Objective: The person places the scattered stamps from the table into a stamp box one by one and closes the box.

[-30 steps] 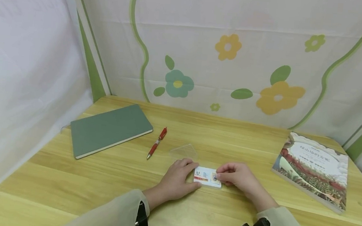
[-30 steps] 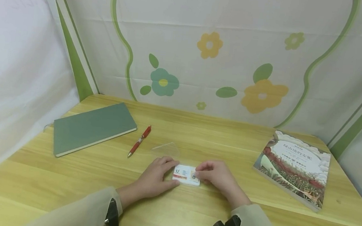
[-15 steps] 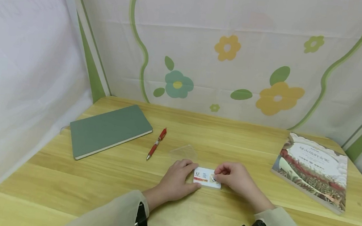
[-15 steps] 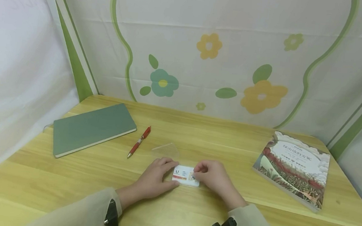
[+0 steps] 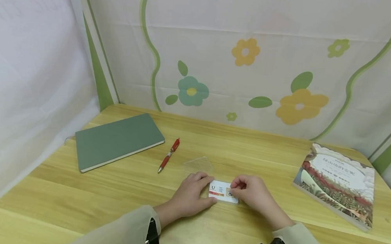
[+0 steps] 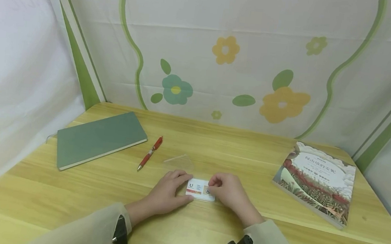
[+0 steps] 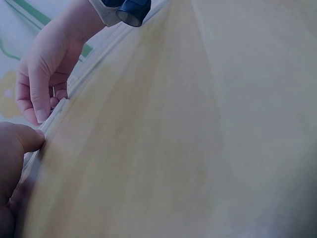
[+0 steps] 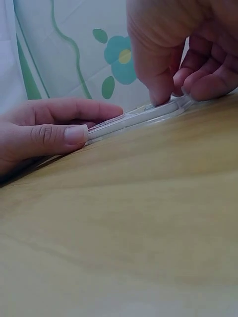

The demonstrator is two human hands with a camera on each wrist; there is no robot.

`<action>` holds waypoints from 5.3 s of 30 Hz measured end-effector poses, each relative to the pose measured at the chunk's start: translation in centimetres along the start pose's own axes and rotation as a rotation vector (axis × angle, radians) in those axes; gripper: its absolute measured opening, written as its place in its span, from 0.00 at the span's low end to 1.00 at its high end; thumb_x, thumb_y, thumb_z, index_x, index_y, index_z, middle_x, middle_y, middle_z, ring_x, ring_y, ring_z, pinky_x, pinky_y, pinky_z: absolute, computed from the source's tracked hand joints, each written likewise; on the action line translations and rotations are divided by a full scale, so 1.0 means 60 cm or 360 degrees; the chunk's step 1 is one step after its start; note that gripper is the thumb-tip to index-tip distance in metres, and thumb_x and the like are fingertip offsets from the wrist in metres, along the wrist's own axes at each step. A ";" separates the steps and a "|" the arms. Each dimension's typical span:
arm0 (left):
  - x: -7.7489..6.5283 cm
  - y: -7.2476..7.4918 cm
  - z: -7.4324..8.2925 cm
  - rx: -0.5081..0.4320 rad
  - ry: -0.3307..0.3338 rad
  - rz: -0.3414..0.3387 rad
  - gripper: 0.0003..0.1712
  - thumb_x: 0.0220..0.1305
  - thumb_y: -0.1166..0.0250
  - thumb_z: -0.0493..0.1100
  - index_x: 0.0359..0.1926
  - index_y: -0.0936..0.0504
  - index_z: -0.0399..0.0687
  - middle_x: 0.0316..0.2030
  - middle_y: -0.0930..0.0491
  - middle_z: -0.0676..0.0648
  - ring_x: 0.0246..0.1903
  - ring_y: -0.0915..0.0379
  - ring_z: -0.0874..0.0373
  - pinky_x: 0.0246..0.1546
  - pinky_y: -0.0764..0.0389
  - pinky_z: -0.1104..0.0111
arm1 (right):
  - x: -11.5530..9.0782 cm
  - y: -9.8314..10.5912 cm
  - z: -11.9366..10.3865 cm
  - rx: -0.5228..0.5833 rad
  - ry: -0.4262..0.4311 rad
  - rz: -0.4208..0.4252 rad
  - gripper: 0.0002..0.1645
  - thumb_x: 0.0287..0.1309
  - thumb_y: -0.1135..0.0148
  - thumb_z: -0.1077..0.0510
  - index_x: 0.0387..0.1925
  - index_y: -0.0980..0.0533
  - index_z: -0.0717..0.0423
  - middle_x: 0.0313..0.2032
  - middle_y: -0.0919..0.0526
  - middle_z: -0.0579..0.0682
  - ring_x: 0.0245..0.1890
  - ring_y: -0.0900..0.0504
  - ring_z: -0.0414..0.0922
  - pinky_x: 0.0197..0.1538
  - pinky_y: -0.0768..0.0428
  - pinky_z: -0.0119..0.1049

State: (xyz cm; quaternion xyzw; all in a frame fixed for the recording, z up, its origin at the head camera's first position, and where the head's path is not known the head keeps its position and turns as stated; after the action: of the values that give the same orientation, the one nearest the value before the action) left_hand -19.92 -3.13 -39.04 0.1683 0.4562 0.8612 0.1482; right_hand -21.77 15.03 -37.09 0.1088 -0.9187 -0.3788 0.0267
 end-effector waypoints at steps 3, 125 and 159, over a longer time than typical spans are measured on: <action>0.000 0.000 0.001 -0.0007 -0.0001 0.0003 0.34 0.55 0.36 0.58 0.61 0.29 0.49 0.55 0.30 0.49 0.53 0.35 0.54 0.55 0.33 0.58 | -0.001 0.000 0.000 -0.0006 -0.0009 -0.0003 0.03 0.50 0.35 0.62 0.26 0.22 0.55 0.23 0.25 0.46 0.26 0.30 0.41 0.26 0.31 0.29; 0.047 0.082 -0.021 -0.0293 -0.0165 -0.0272 0.38 0.52 0.31 0.49 0.64 0.32 0.46 0.63 0.34 0.46 0.61 0.38 0.48 0.58 0.33 0.53 | 0.042 0.043 -0.061 -0.0480 0.0558 -0.0484 0.40 0.48 0.31 0.51 0.61 0.33 0.63 0.57 0.26 0.59 0.49 0.22 0.53 0.48 0.22 0.47; 0.040 0.043 0.012 -0.0139 -0.0246 -0.0462 0.39 0.51 0.32 0.45 0.65 0.34 0.46 0.64 0.35 0.48 0.65 0.42 0.53 0.64 0.41 0.58 | -0.028 0.034 -0.029 -0.0403 0.0403 -0.0205 0.36 0.39 0.26 0.51 0.52 0.25 0.63 0.45 0.18 0.57 0.41 0.21 0.47 0.45 0.22 0.45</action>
State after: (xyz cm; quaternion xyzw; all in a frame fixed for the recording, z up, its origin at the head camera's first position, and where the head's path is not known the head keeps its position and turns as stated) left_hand -22.07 -3.01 -36.14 0.1599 0.4251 0.8341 0.3130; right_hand -20.29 15.60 -34.40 0.2100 -0.8441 -0.4755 0.1312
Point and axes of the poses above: each hand's wrist, its own x-axis towards the middle knuckle, its own y-axis out of the back of the hand, z = x × y, the point moved 4 cm from there along x, towards the middle knuckle
